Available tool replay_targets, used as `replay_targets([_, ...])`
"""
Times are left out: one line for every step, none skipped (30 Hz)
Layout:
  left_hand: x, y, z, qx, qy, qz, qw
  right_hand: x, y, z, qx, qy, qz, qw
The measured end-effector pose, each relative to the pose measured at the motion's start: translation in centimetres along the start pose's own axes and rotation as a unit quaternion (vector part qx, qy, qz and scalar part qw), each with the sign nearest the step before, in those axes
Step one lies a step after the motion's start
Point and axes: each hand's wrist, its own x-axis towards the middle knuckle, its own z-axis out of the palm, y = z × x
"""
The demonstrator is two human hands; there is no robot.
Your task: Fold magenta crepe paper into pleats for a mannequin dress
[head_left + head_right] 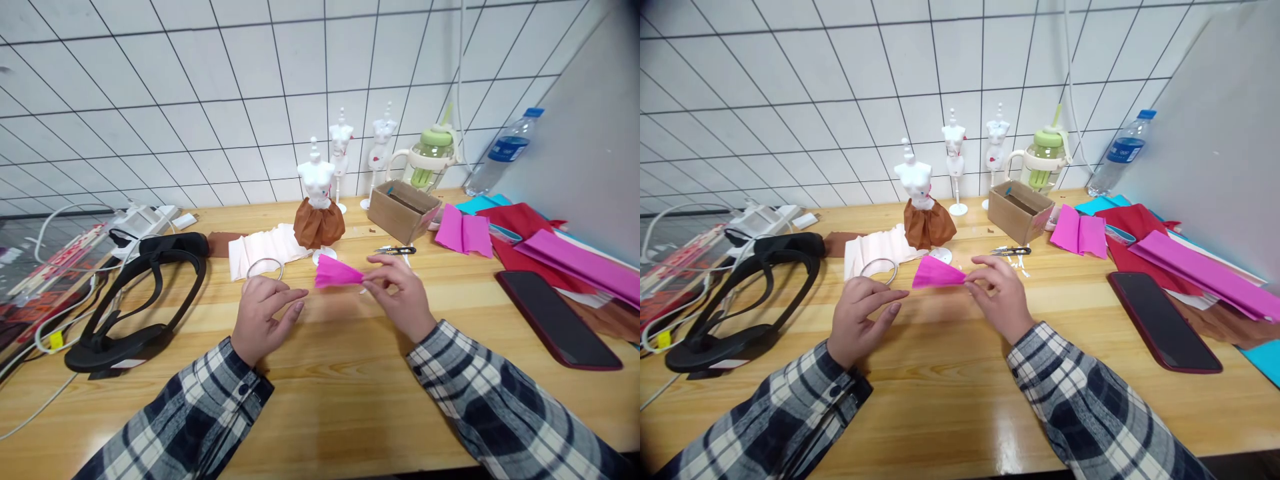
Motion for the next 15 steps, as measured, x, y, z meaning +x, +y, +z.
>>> replay_targets([0.0,0.1,0.0,0.004,-0.005,0.006,1.000,-0.1,0.1,0.2,-0.003,-0.049,-0.017,0.999])
replay_targets([0.1,0.3,0.0,0.010,-0.017,0.013,1.000,-0.2,0.1,0.5,-0.010,-0.102,-0.031,0.994])
replay_targets([0.1,0.4,0.0,0.020,-0.032,0.018,0.999,-0.2,0.2,0.7,-0.017,-0.150,-0.043,0.988])
replay_targets([0.2,0.7,0.0,0.031,-0.051,0.021,0.998,-0.3,0.2,0.9,-0.024,-0.189,-0.054,0.980])
replay_targets([0.2,0.9,0.0,0.043,-0.069,0.022,0.996,-0.3,0.1,1.0,-0.034,-0.217,-0.065,0.973])
replay_targets([0.2,1.2,0.0,0.051,-0.086,0.021,0.995,-0.3,0.0,1.0,-0.047,-0.235,-0.077,0.968])
replay_targets([0.2,1.5,0.1,0.056,-0.099,0.019,0.993,-0.3,-0.1,1.0,-0.063,-0.244,-0.091,0.963])
replay_targets([0.2,1.8,0.2,0.055,-0.110,0.016,0.992,-0.3,-0.3,0.9,-0.079,-0.251,-0.103,0.959])
replay_targets([0.2,2.0,0.3,0.050,-0.120,0.013,0.991,-0.2,-0.4,0.8,-0.091,-0.260,-0.111,0.955])
replay_targets([0.2,2.3,0.5,0.044,-0.133,0.009,0.990,-0.1,-0.5,0.7,-0.097,-0.273,-0.116,0.950])
replay_targets([0.2,2.4,0.7,0.038,-0.148,0.006,0.988,-0.1,-0.6,0.6,-0.096,-0.289,-0.118,0.945])
replay_targets([0.1,2.6,1.0,0.034,-0.163,0.002,0.986,0.0,-0.7,0.5,-0.089,-0.306,-0.118,0.941])
replay_targets([0.1,2.6,1.3,0.033,-0.178,-0.001,0.983,0.0,-0.7,0.5,-0.082,-0.322,-0.117,0.936])
replay_targets([0.1,2.6,1.5,0.033,-0.192,-0.004,0.981,0.0,-0.8,0.4,-0.077,-0.334,-0.116,0.932])
replay_targets([0.1,2.6,1.8,0.034,-0.204,-0.005,0.978,-0.1,-0.9,0.4,-0.076,-0.341,-0.111,0.930])
